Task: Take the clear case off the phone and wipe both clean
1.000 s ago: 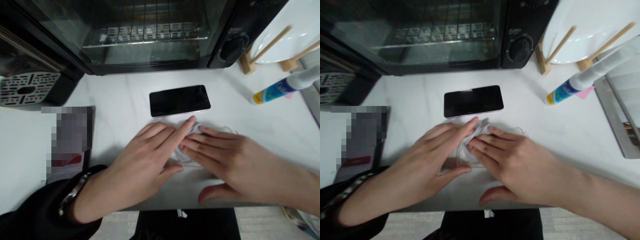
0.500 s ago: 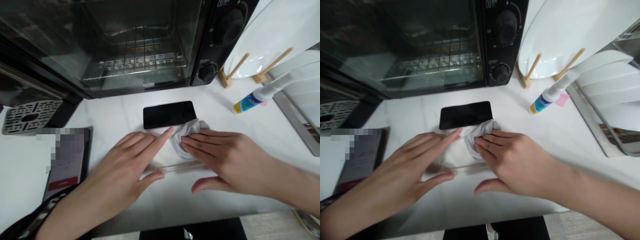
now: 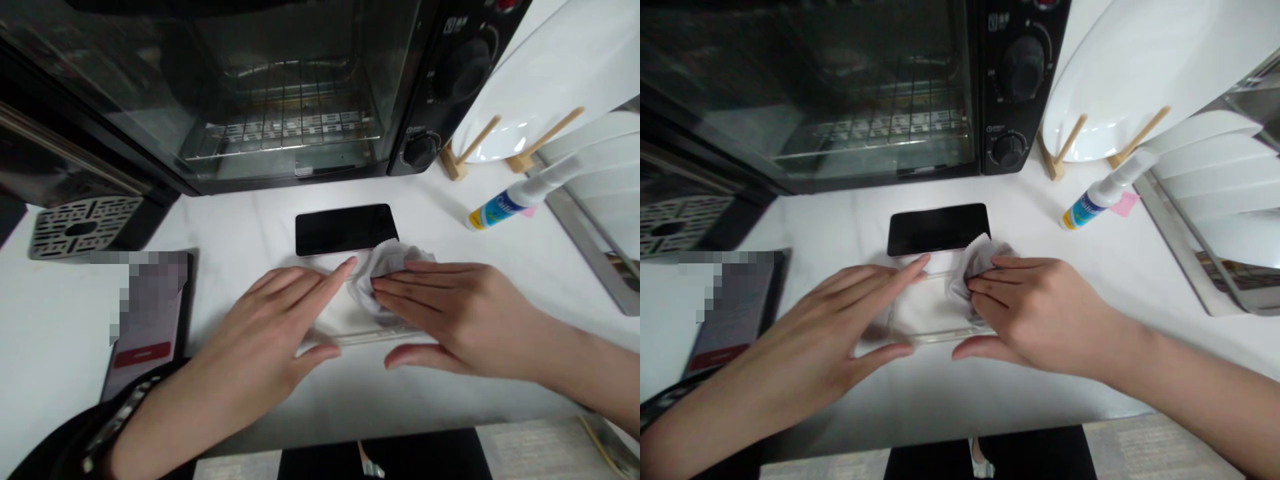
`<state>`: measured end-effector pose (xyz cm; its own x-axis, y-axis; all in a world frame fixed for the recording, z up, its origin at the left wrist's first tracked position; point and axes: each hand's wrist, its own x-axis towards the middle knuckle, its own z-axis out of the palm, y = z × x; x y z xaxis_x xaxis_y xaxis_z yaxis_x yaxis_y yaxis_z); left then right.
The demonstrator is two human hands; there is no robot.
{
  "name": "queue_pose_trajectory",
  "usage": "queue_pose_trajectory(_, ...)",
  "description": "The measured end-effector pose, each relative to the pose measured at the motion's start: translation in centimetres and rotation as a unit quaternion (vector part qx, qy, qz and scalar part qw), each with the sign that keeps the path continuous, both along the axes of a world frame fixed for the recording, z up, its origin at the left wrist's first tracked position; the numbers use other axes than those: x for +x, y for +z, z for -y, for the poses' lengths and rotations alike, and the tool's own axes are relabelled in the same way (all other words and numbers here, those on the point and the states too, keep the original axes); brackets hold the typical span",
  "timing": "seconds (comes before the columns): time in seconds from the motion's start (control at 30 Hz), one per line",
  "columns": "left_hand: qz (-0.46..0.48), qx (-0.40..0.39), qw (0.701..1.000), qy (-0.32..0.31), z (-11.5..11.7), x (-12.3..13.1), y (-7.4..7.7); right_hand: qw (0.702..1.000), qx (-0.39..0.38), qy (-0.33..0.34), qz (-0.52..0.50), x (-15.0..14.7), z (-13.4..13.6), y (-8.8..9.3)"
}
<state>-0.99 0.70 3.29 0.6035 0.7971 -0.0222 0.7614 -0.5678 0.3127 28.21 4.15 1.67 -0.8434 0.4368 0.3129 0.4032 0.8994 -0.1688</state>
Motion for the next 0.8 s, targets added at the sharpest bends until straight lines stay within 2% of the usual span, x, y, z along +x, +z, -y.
queue_pose_trajectory(0.1, 0.020, 0.003, 1.000, -0.004, 0.4, 1.6, -0.5, 0.996, -0.050, 0.077, 0.020, -1.0, 0.7, -0.7)
queue_pose_trajectory(0.2, 0.016, 0.002, 1.000, 0.002, 0.7, 2.2, -0.7, 0.983, -0.111, 0.143, 0.015, -1.3, 1.1, -0.5)
queue_pose_trajectory(0.3, 0.004, -0.008, 1.000, 0.018, 0.4, 1.4, -0.4, 0.987, -0.109, 0.116, -0.002, -0.3, 0.4, 0.3)
queue_pose_trajectory(0.4, -0.001, 0.009, 0.999, 0.045, -0.1, 0.6, -0.3, 0.999, -0.029, 0.028, 0.013, 0.6, -0.6, 0.7)
queue_pose_trajectory(0.47, 0.008, 0.009, 0.999, 0.046, -0.1, 0.8, -0.4, 1.000, 0.004, -0.001, 0.027, 0.5, -0.7, 0.3)
queue_pose_trajectory(0.53, 0.022, 0.003, 0.999, 0.032, 0.1, 1.4, -0.6, 0.999, -0.020, 0.033, 0.029, -0.3, -0.1, -0.4)
queue_pose_trajectory(0.67, 0.017, 0.002, 1.000, 0.023, 0.7, 2.3, -0.7, 0.981, -0.133, 0.137, 0.019, -1.5, 0.9, -0.9)
queue_pose_trajectory(0.73, 0.001, 0.004, 1.000, 0.021, 0.7, 1.9, -0.5, 0.972, -0.178, 0.153, 0.007, -1.2, 0.6, -0.4)
queue_pose_trajectory(0.8, -0.014, 0.012, 1.000, 0.017, 0.4, 1.2, -0.3, 0.973, -0.189, 0.134, -0.008, -0.5, 0.0, 0.2)
